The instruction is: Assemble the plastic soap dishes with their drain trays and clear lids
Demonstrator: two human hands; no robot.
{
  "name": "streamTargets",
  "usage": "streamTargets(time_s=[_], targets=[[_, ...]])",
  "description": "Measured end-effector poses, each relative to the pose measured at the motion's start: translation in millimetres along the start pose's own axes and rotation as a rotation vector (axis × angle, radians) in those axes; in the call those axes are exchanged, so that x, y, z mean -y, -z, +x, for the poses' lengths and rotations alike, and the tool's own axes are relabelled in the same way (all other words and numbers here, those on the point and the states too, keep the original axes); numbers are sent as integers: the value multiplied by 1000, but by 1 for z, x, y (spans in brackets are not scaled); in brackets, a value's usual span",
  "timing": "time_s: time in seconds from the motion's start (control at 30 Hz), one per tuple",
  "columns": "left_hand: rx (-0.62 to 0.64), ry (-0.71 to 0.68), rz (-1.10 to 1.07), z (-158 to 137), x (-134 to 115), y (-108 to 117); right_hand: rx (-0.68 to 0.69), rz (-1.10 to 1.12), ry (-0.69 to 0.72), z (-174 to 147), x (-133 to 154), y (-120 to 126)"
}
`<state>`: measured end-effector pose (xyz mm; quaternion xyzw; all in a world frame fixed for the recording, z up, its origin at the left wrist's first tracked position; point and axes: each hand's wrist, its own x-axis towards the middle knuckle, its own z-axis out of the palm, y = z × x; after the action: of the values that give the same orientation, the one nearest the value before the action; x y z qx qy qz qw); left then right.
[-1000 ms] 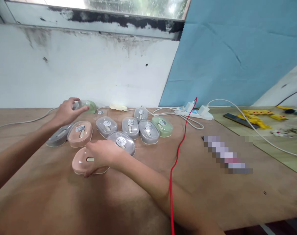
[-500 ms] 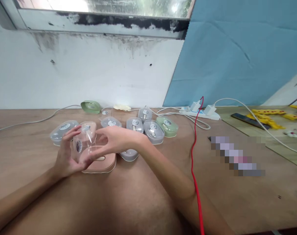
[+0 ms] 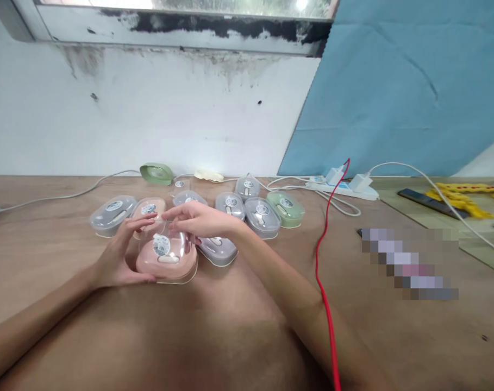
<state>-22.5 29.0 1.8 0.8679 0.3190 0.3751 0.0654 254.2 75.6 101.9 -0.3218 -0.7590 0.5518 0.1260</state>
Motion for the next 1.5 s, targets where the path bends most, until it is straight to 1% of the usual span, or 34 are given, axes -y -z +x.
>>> streamTargets(time_s=[0.1, 0.17, 0.23, 0.33, 0.4, 0.6, 0.67, 0.77, 0.83, 0.9, 1.03, 1.17, 1.3, 1.5], targets=[[43, 12, -61, 0, 1, 1, 10, 48, -22, 4, -7, 1], [46, 27, -40, 1, -3, 1, -2, -30, -3, 6, -10, -1], [34, 28, -1, 2, -6, 1, -28, -125, 59, 8, -11, -4], [18, 34, 7, 2, -7, 2, -130, -256, 169, 9, -11, -8], [21, 57, 2, 2, -5, 2, -168, -348, 188, 8, -10, -10], [-1, 24, 25, -4, 4, 1, -82, -527, 141, 5, -9, -19], [21, 27, 48, -5, 6, 1, -56, -598, 121, 6, -8, -23], [76, 68, 70, -6, 8, 1, -42, -698, 89, 8, -8, -29], [122, 89, 72, -5, 8, 3, -42, -716, 67, 8, -7, -32], [160, 79, 59, -5, 9, 5, -43, -711, 56, 8, -7, -34], [237, 84, 24, -4, 11, 11, -59, -712, 75, 7, -9, -37], [301, 106, 45, -5, 14, 14, -55, -726, 113, 9, -14, -37], [268, 116, 26, -8, 15, 14, -71, -696, 157, 10, -17, -35], [223, 113, 25, -9, 16, 10, -64, -712, 150, 9, -18, -33]])
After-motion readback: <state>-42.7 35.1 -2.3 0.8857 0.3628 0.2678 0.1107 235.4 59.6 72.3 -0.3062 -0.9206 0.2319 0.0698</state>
